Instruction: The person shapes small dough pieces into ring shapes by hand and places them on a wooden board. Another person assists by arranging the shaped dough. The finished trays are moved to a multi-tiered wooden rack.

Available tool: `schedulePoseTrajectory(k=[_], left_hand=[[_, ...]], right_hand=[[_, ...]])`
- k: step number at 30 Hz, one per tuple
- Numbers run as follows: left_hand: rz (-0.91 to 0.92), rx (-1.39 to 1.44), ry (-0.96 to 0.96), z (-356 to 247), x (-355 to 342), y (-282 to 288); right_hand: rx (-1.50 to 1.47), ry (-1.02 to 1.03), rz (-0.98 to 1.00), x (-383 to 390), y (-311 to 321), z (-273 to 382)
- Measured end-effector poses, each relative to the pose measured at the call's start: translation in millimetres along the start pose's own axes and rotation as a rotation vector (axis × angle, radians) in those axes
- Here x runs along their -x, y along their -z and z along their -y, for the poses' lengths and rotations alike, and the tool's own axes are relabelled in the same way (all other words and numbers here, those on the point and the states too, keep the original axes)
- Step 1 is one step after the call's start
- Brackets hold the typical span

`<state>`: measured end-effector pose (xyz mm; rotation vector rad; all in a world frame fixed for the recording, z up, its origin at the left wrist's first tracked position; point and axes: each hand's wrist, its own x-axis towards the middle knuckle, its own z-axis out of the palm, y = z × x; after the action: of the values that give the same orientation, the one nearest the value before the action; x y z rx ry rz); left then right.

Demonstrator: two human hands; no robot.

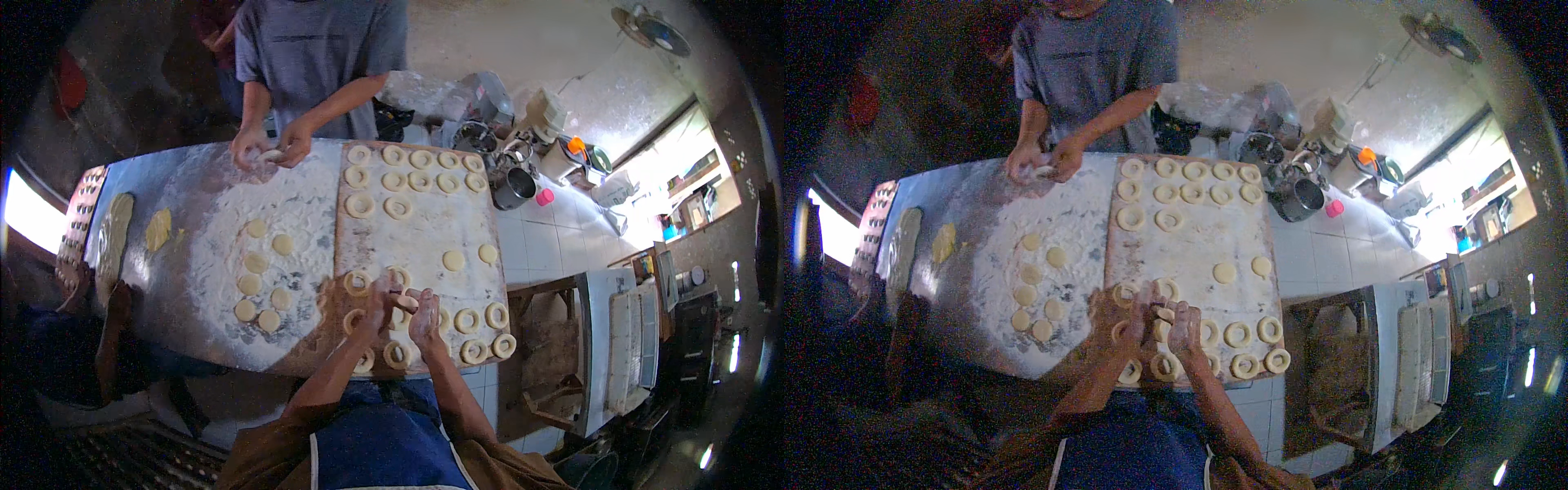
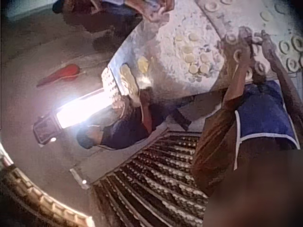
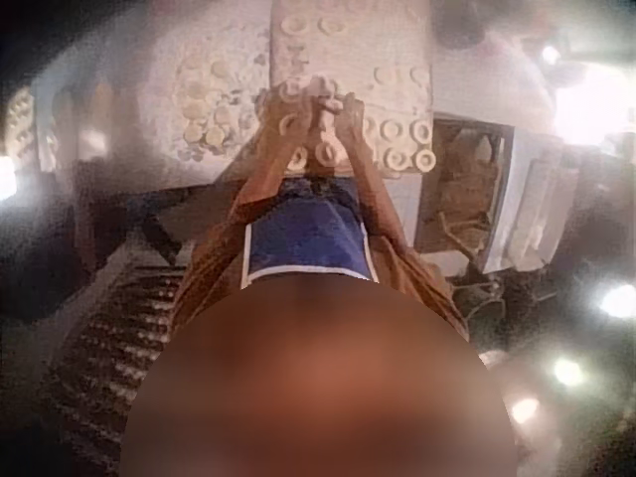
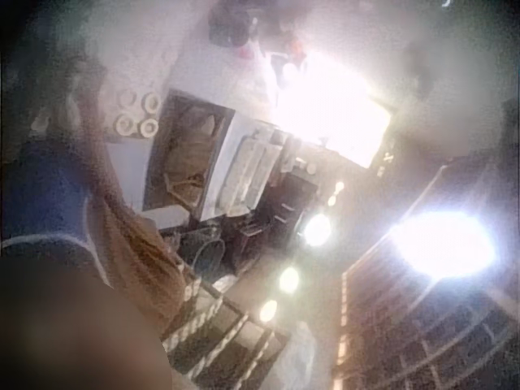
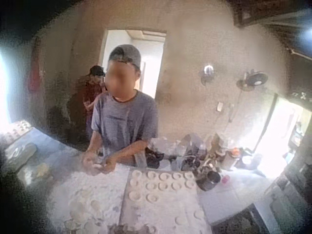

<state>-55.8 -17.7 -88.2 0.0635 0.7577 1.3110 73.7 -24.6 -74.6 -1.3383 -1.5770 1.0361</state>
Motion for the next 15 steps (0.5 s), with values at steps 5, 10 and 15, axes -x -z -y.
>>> schedulePoseTrajectory(k=[5, 10, 15], left_hand=[[-0.018, -0.929, -0.499, 24.1, 6.2, -46.7], [-0.162, -0.498, -0.286, 38.4, 8.1, -98.7], [0.044, -0.561, -0.390, 51.1, -29.1, -50.4]], right_hand=[[0.015, -0.207, 0.096, -9.0, 51.4, 12.6], [-0.022, -0.074, -0.002, -18.6, 67.1, 17.3], [-0.199, 0.237, 0.078, -30.6, 90.2, 19.8]])
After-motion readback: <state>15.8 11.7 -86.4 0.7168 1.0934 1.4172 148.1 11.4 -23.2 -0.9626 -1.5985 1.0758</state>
